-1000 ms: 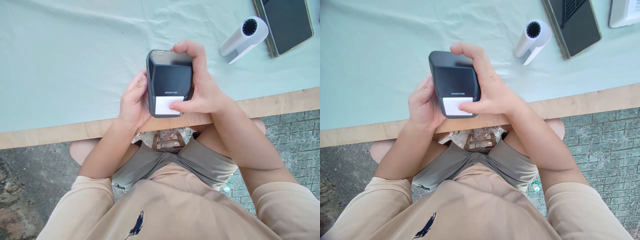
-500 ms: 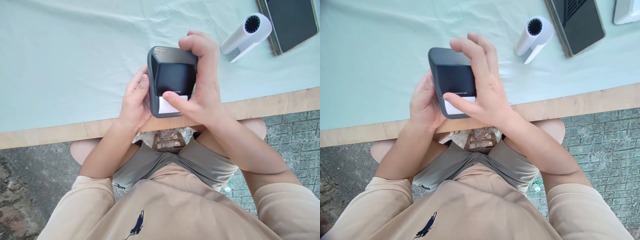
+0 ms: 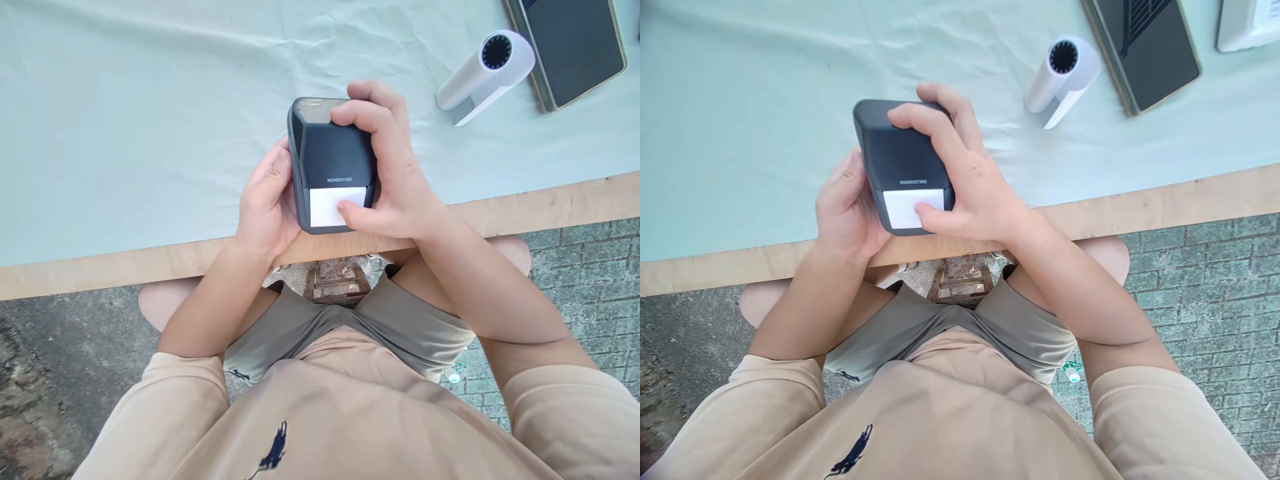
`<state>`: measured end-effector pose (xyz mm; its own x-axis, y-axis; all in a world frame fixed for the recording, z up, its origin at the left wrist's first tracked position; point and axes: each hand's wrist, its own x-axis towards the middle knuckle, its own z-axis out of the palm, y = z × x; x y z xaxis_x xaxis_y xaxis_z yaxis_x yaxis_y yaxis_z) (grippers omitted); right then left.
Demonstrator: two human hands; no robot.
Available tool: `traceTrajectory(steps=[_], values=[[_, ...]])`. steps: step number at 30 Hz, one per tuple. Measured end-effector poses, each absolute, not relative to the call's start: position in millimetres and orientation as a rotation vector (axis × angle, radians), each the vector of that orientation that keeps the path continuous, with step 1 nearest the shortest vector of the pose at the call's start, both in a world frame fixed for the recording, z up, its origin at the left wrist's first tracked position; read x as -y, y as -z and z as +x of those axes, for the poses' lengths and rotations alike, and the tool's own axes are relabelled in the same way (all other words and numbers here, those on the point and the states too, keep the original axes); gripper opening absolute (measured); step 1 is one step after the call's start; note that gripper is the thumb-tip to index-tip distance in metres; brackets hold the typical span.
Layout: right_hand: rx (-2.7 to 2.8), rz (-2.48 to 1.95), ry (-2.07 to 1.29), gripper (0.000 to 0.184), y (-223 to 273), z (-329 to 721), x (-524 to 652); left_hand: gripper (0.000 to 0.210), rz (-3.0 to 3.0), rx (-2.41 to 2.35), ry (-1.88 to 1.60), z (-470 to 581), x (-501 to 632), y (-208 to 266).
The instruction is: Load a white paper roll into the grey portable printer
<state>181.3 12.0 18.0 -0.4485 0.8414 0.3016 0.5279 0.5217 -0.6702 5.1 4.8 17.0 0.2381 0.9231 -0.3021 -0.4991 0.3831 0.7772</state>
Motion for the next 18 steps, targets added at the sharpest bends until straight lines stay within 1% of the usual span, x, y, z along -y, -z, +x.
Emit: traceTrajectory(steps=[6, 18], values=[[2.121, -1.004, -0.631, 0.061, -13.1, 182.7, -14.4, 0.031, 0.718, -0.890, -1.022, 2.4, -4.6, -10.6], [2.065, -1.003, -0.648, 0.057, -11.7, 182.8, -15.4, 0.030, 0.748, -0.940, -0.991, -0.6, -6.9, -8.1]])
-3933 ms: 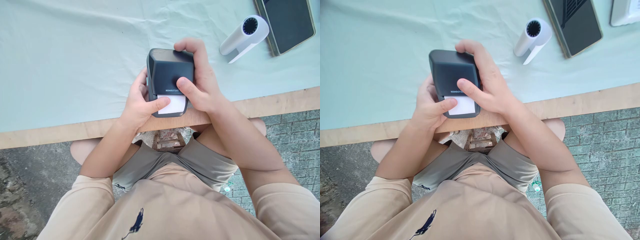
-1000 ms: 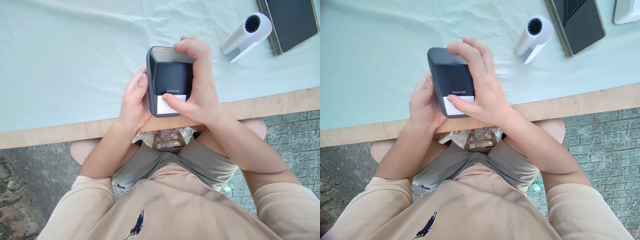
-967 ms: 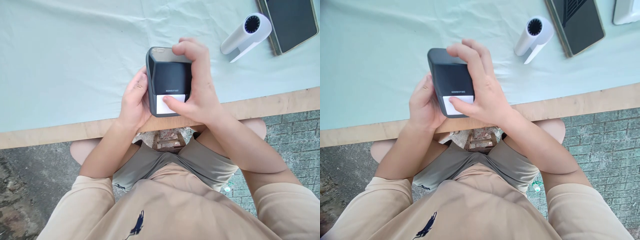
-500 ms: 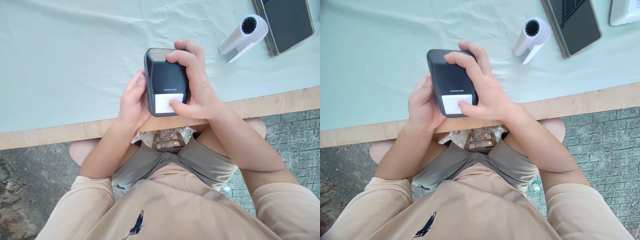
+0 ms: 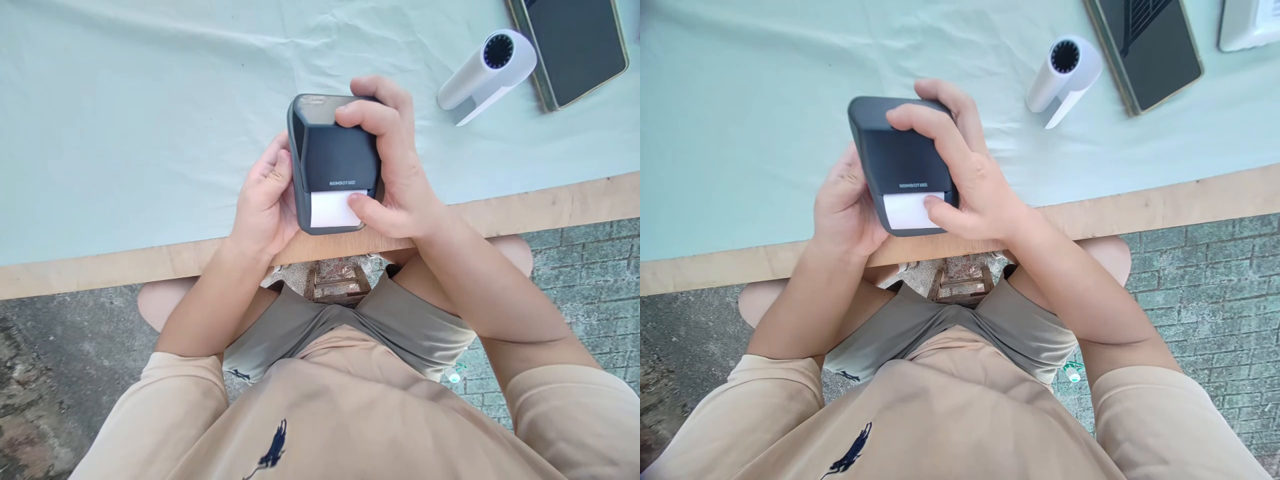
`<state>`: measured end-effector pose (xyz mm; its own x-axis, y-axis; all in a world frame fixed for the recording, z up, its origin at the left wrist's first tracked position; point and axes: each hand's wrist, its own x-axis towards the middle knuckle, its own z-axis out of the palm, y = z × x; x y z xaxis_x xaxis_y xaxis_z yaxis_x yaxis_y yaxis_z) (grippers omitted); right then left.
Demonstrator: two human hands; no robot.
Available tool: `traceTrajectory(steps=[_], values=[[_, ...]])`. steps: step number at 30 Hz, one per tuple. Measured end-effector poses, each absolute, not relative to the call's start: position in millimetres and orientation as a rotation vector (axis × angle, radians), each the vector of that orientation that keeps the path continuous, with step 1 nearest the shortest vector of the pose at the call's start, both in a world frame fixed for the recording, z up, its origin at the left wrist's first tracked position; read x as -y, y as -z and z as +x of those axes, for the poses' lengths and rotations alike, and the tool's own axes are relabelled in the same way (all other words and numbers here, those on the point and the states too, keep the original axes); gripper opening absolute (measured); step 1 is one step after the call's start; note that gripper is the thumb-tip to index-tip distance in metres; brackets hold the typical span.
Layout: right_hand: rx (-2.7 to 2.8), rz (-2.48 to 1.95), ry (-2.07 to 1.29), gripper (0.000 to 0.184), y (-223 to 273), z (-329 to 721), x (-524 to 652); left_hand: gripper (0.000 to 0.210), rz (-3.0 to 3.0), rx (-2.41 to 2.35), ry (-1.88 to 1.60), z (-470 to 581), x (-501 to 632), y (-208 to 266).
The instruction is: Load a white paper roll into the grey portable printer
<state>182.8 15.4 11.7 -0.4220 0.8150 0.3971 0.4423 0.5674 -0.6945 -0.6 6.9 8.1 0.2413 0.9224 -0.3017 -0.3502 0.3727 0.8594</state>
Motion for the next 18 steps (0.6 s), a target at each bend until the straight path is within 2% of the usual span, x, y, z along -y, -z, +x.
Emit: traceTrajectory(steps=[10, 13, 18], values=[[2.026, -0.979, -0.591, 0.057, -9, 184, -19, 0.026, 0.713, -0.859, -1.009, 1, -6, -13], [1.942, -0.900, -0.565, 0.049, -9, 186, -22, 0.023, 0.726, -0.906, -1.023, 0, -6, -9], [1.670, -0.851, -0.617, 0.039, -18, 180, -26, 0.029, 0.721, -0.951, -0.999, -1, -5, -3]])
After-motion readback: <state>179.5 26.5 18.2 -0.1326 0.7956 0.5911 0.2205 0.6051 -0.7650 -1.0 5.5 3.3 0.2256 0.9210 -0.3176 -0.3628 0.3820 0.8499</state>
